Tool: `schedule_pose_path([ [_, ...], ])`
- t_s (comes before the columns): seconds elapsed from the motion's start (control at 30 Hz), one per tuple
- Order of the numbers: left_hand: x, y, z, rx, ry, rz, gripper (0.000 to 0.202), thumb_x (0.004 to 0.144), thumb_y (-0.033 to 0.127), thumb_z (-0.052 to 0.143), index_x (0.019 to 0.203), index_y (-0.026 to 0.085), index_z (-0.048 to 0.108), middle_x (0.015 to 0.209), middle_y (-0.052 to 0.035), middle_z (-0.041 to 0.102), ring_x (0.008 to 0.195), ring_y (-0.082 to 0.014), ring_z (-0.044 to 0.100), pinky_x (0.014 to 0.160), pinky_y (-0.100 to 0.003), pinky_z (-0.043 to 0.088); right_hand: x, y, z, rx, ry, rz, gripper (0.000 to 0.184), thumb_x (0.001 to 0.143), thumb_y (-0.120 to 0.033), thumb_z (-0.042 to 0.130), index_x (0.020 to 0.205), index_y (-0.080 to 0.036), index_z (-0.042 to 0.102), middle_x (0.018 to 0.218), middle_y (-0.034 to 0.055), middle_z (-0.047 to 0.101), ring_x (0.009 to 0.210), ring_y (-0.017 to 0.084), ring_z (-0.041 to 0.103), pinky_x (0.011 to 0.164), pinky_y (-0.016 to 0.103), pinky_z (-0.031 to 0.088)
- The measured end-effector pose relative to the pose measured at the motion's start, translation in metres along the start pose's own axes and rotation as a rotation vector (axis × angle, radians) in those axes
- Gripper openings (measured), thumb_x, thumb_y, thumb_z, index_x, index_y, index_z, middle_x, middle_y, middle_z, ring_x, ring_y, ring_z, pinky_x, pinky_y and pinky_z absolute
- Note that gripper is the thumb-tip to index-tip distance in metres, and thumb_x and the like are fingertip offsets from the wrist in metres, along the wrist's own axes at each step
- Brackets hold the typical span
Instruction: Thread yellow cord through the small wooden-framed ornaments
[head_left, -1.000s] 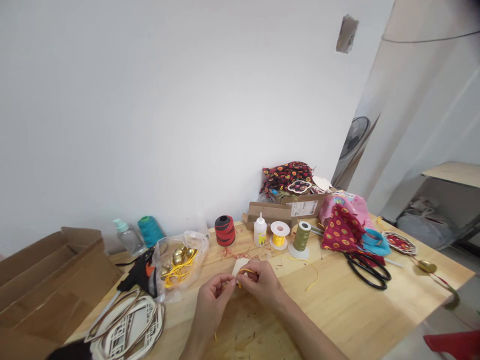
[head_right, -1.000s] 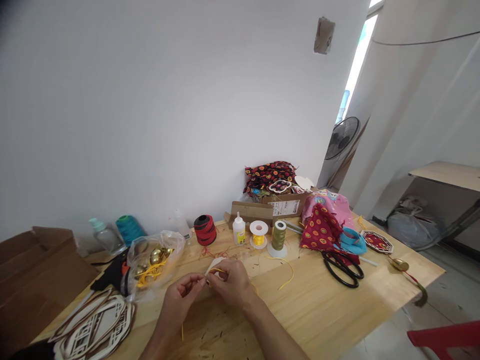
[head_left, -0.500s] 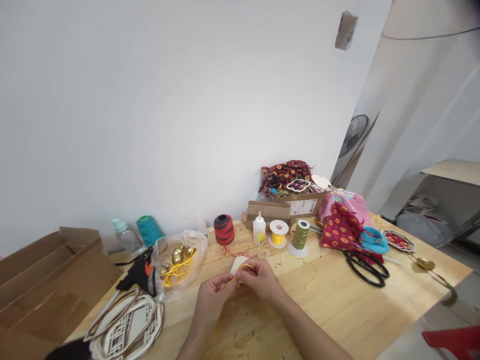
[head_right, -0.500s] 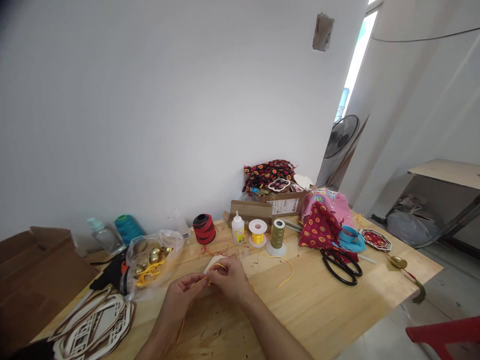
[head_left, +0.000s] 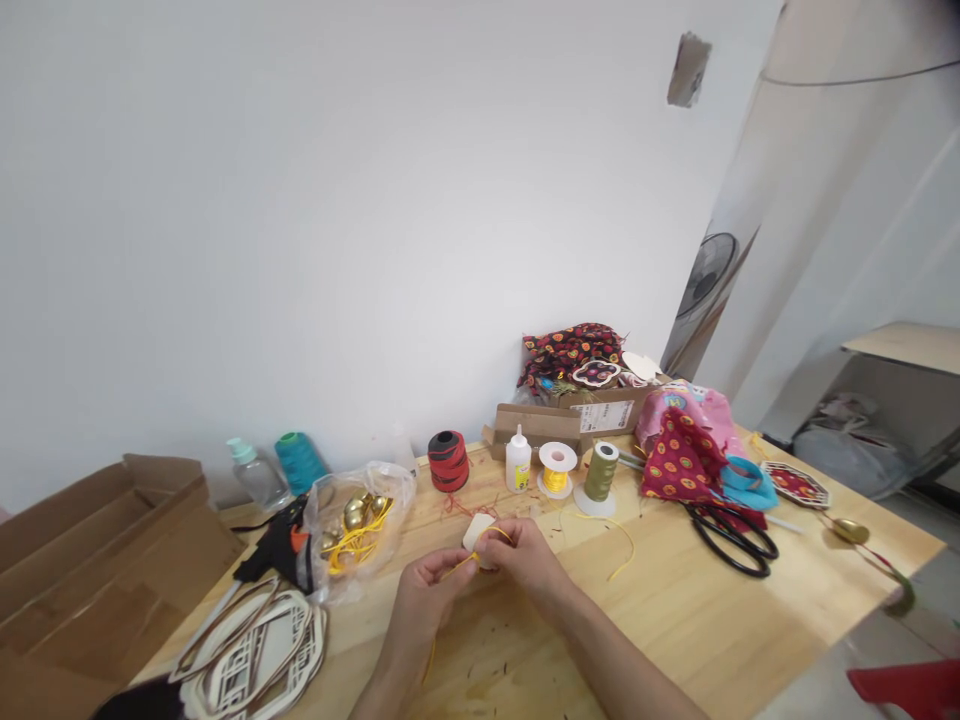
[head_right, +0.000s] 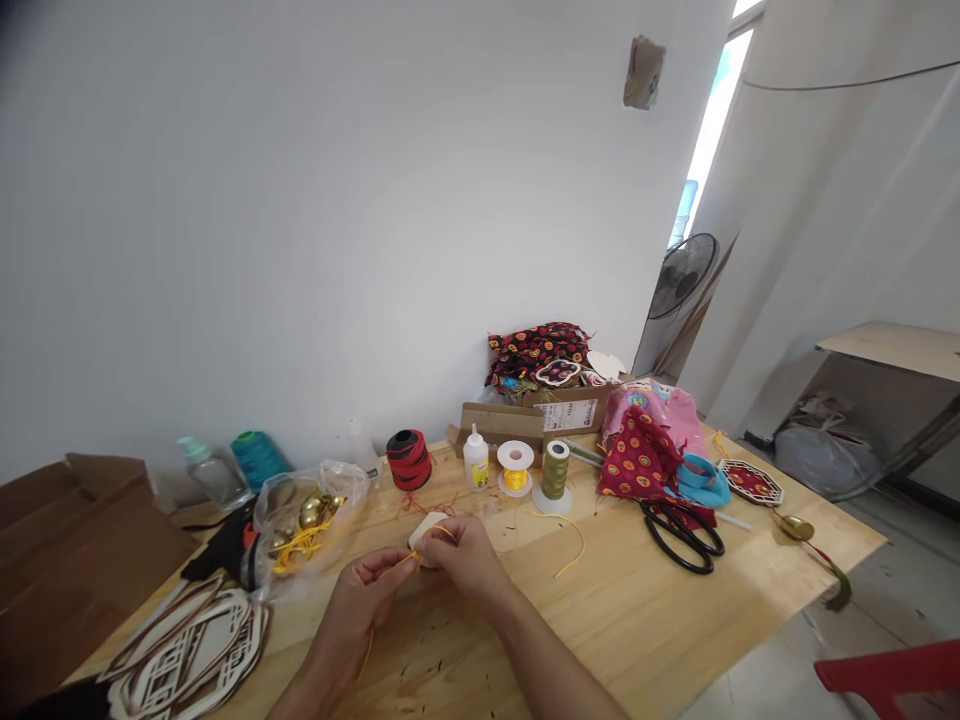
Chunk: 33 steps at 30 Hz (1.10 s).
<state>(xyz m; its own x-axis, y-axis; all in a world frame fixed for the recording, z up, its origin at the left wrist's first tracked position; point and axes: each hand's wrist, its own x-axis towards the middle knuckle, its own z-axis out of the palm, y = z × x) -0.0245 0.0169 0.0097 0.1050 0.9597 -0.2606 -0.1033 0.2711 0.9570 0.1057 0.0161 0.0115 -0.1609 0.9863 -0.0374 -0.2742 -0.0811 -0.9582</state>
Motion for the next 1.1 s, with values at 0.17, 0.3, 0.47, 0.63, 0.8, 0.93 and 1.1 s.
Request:
schedule_pose_path([
  [0.17, 0.001, -0.001, -0.003, -0.087, -0.026, 0.010, 0.029, 0.048, 0.038, 0.069, 0.059, 0.012, 0.063, 0.027, 0.0131, 0.026, 0.028, -0.0007, 0.012, 0.032, -0.017, 0.005, 0.000, 0.000, 0.003, 0.051, 0.010, -0.014, 0.018, 0.061, -0.027, 0.061, 0.054, -0.012, 0.056, 0.047, -0.0055, 0.041, 0.047, 0.006, 0.034, 0.049, 0.019, 0.028],
  [0.3, 0.001, 0.000, -0.003, -0.043, 0.002, 0.029, 0.030, 0.047, 0.039, 0.069, 0.059, 0.011, 0.064, 0.028, 0.0123, 0.028, 0.028, -0.0005, 0.012, 0.032, -0.016, 0.005, 0.001, 0.000, 0.002, 0.057, 0.029, -0.032, 0.017, 0.060, -0.026, 0.063, 0.054, -0.012, 0.057, 0.048, -0.0045, 0.046, 0.047, 0.006, 0.038, 0.050, 0.020, 0.030],
  [0.47, 0.000, 0.004, -0.003, -0.012, -0.003, 0.028, 0.030, 0.046, 0.038, 0.070, 0.058, 0.011, 0.066, 0.028, 0.0117, 0.029, 0.029, -0.0005, 0.014, 0.033, -0.016, 0.006, 0.001, 0.001, 0.002, 0.054, 0.050, -0.047, 0.018, 0.059, -0.025, 0.063, 0.049, -0.012, 0.055, 0.045, -0.0046, 0.046, 0.045, 0.006, 0.038, 0.048, 0.019, 0.030],
  [0.63, -0.003, 0.011, 0.000, 0.058, 0.026, 0.097, 0.027, 0.049, 0.036, 0.069, 0.060, 0.012, 0.069, 0.027, 0.0096, 0.035, 0.029, -0.0028, 0.023, 0.032, -0.016, 0.013, 0.002, 0.000, 0.006, 0.079, 0.136, -0.032, 0.019, 0.056, -0.025, 0.064, 0.046, -0.012, 0.054, 0.043, -0.0044, 0.047, 0.044, 0.006, 0.040, 0.048, 0.019, 0.033],
  [0.8, -0.003, 0.009, 0.000, 0.054, 0.041, 0.119, 0.024, 0.051, 0.034, 0.068, 0.063, 0.014, 0.070, 0.032, 0.0058, 0.048, 0.036, -0.0079, 0.041, 0.036, -0.017, 0.028, 0.001, -0.001, 0.007, 0.046, 0.174, -0.011, 0.018, 0.056, -0.026, 0.064, 0.047, -0.012, 0.056, 0.045, -0.0034, 0.049, 0.045, 0.007, 0.042, 0.047, 0.019, 0.033],
  [0.93, -0.001, 0.006, -0.003, 0.052, 0.002, 0.121, 0.025, 0.052, 0.034, 0.068, 0.066, 0.014, 0.070, 0.046, 0.0015, 0.061, 0.048, -0.0126, 0.052, 0.043, -0.019, 0.036, 0.002, -0.002, 0.005, 0.008, 0.162, 0.016, 0.019, 0.054, -0.028, 0.065, 0.048, -0.012, 0.057, 0.045, -0.0031, 0.050, 0.045, 0.007, 0.042, 0.047, 0.020, 0.034],
  [1.1, 0.002, 0.001, -0.007, 0.078, -0.021, 0.141, 0.023, 0.052, 0.033, 0.069, 0.065, 0.014, 0.069, 0.056, -0.0018, 0.067, 0.054, -0.0150, 0.055, 0.050, -0.021, 0.039, 0.003, 0.000, 0.005, 0.022, 0.122, -0.001, 0.020, 0.054, -0.031, 0.066, 0.053, -0.012, 0.060, 0.049, -0.0022, 0.053, 0.048, 0.008, 0.046, 0.050, 0.020, 0.037],
])
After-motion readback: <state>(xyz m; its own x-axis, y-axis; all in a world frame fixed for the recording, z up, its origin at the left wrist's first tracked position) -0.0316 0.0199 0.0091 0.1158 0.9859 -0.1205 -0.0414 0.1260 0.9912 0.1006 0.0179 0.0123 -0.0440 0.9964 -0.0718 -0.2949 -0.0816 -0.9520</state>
